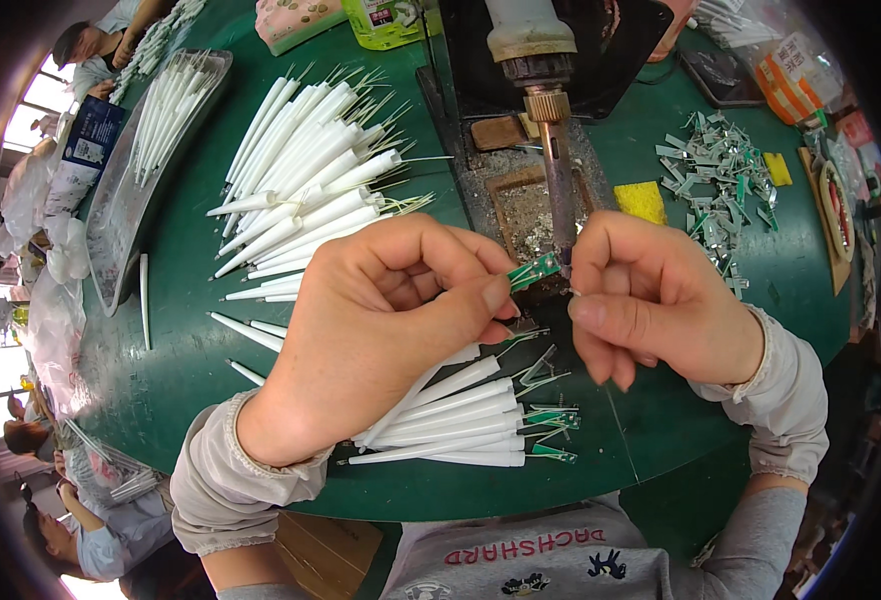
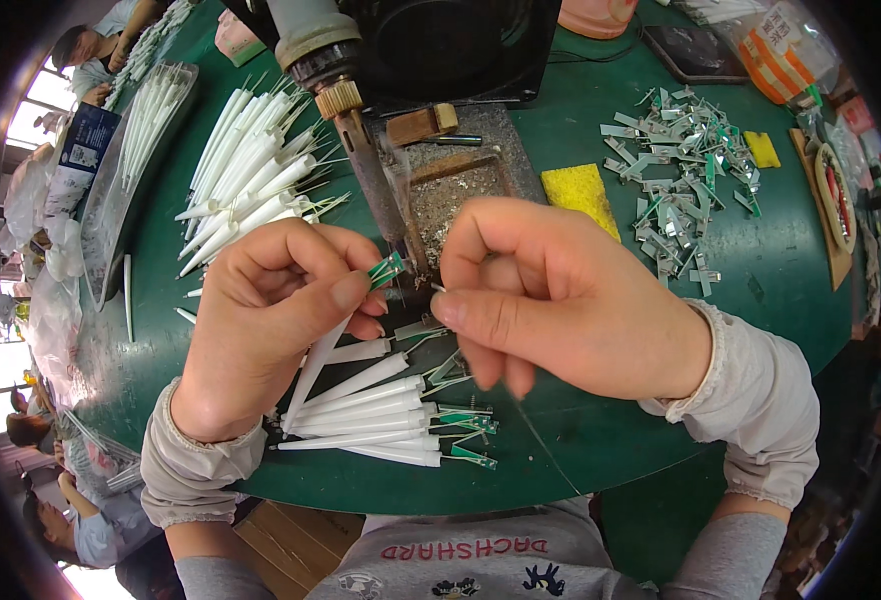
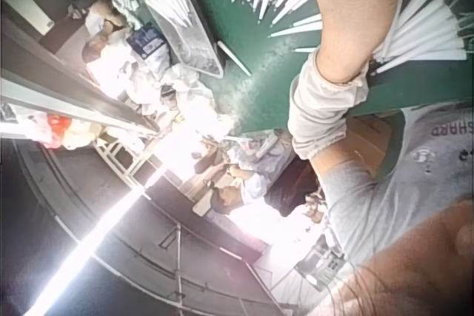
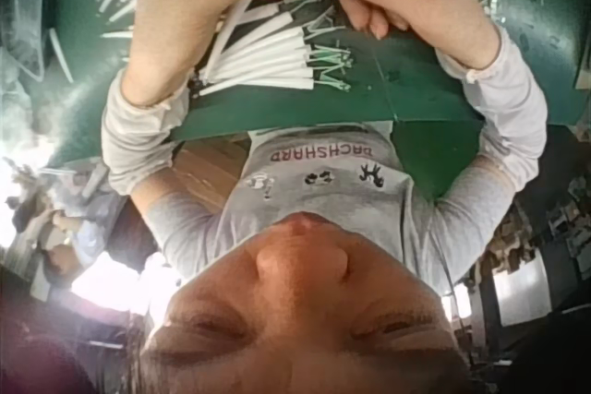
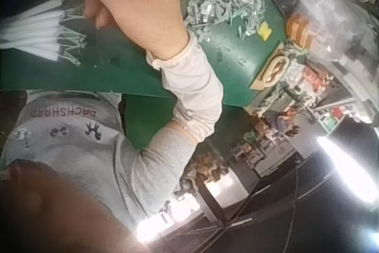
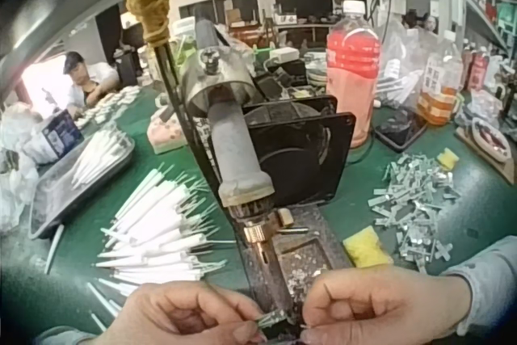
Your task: The person transfers white tubes from a metal tray onto the workbench, then solders small circuit boards to the wires of each tube using a soldering iron.
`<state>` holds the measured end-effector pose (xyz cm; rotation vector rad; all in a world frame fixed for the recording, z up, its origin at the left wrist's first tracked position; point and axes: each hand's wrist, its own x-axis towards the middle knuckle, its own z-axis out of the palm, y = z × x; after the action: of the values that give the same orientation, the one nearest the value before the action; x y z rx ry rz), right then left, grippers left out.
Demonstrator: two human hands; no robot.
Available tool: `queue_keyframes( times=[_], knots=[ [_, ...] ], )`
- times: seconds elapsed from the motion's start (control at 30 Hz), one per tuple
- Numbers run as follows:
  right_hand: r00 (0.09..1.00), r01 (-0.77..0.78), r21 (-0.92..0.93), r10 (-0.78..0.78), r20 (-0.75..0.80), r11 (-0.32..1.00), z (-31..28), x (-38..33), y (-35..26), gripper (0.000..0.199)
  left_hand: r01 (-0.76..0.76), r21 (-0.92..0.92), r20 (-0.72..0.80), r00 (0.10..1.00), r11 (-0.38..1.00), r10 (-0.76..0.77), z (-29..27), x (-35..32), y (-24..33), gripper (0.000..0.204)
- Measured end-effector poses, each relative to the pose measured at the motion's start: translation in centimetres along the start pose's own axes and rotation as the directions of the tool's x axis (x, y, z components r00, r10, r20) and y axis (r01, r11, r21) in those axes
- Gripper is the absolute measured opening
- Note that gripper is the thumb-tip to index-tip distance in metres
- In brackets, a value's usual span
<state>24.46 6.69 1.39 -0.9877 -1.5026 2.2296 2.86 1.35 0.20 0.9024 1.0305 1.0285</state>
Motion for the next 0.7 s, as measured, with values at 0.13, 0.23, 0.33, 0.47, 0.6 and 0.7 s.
queue_keyframes(
  times=[0.13, 0.23, 0.33, 0.47, 0.6, 0.7],
  knots=[
    [0.982, 0.185, -0.385, -0.185, 0.036, 0.904, -1.3, -0.5, 0.3, 0.014, 0.007, 0.045, 0.015, 1.000, 0.999, -0.008, -0.2, -0.3, -0.1, 0.005],
    [0.865, 0.008, -0.851, -0.430, -0.258, 0.526, -2.3, -2.2, -2.0, 0.006, 0.015, 0.067, 0.027, 0.999, 0.998, -0.017, 0.0, -0.5, -0.2, 0.006],
    [0.744, -0.128, -0.964, -0.621, -0.248, 0.231, -4.4, -2.6, -2.3, 0.008, -0.032, 0.346, 0.139, 0.990, 0.938, -0.018, 0.0, -1.2, -0.1, 0.008],
    [0.780, -0.138, -0.984, -0.624, -0.037, -0.113, -5.6, -2.5, -1.6, 0.014, -0.438, 0.612, 0.389, 0.892, 0.658, 0.232, 0.4, -1.8, -0.8, 0.011],
    [0.798, -0.199, -0.946, -0.602, -0.006, -0.255, -6.0, -1.6, -0.3, 0.014, -0.612, 0.666, 0.468, 0.788, 0.427, 0.399, 0.8, -1.8, -1.7, 0.013],
    [0.800, -0.205, -0.921, -0.599, 0.037, -0.330, -6.2, -1.3, 0.1, 0.014, -0.637, 0.662, 0.485, 0.766, 0.396, 0.422, 0.8, -1.6, -2.1, 0.016]
  ],
)
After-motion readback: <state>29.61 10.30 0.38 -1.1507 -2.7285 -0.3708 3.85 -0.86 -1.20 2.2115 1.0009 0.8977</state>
